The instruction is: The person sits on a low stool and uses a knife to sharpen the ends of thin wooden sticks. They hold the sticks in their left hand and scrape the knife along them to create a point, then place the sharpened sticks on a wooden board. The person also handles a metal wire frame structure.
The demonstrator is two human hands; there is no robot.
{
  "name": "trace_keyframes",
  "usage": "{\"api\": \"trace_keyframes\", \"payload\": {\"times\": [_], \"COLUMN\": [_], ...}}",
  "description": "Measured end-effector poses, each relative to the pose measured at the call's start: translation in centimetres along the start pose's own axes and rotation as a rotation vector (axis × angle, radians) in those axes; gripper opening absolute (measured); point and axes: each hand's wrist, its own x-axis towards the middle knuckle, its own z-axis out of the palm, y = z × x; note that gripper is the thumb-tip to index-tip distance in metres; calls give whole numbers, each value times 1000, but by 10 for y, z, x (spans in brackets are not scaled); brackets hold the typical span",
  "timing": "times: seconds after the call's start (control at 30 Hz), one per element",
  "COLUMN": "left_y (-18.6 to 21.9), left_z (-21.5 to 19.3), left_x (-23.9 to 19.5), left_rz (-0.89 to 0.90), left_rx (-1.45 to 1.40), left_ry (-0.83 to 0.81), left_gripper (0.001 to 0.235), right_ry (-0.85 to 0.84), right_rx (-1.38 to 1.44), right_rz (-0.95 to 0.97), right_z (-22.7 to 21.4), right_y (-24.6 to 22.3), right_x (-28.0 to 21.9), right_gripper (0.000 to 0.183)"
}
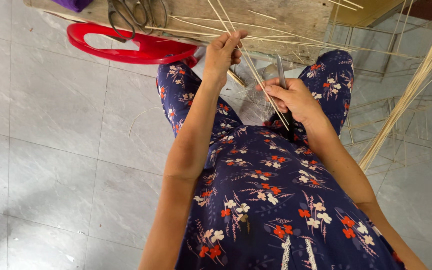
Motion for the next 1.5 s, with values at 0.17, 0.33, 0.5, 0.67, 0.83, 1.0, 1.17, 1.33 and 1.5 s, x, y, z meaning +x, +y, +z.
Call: {"api": "trace_keyframes", "payload": {"times": [0.17, 0.33, 0.5, 0.67, 0.83, 1.0, 1.17, 1.33, 1.5], "left_y": [15, 41, 50, 41, 35, 34, 56, 80, 60], "left_z": [3, 1, 4, 15, 14, -10, -60, -103, -97], "left_x": [0, -6, -11, -18, -22, -3, 51, 100, 139], "left_rz": [77, 146, 212, 241, 188, 133, 177, 193, 157], "left_rx": [16, 57, 53, 65, 31, -74, -206, -336, -258], "left_ry": [-15, -17, 6, 84, 111, 186, 306, 404, 423], "left_gripper": [29, 29, 30, 29, 27, 25, 24, 20, 20], "right_ry": [-8, 58, 310, 443, 354, 282, 223, 497, 680], "right_rx": [-50, -98, -662, -817, -904, -891, -638, -350, -44], "right_rz": [35, -13, -581, -698, -534, -514, -421, -219, -430], "right_z": [-3, -19, -18, 3, 17, 5, -55, -136, -161], "right_y": [2, -2, -20, -23, -14, -12, -7, -6, -9], "right_x": [5, 6, -5, -8, 10, 6, -37, -116, -159], "right_gripper": [22, 18, 13, 7, 12, 14, 16, 16, 10]}}
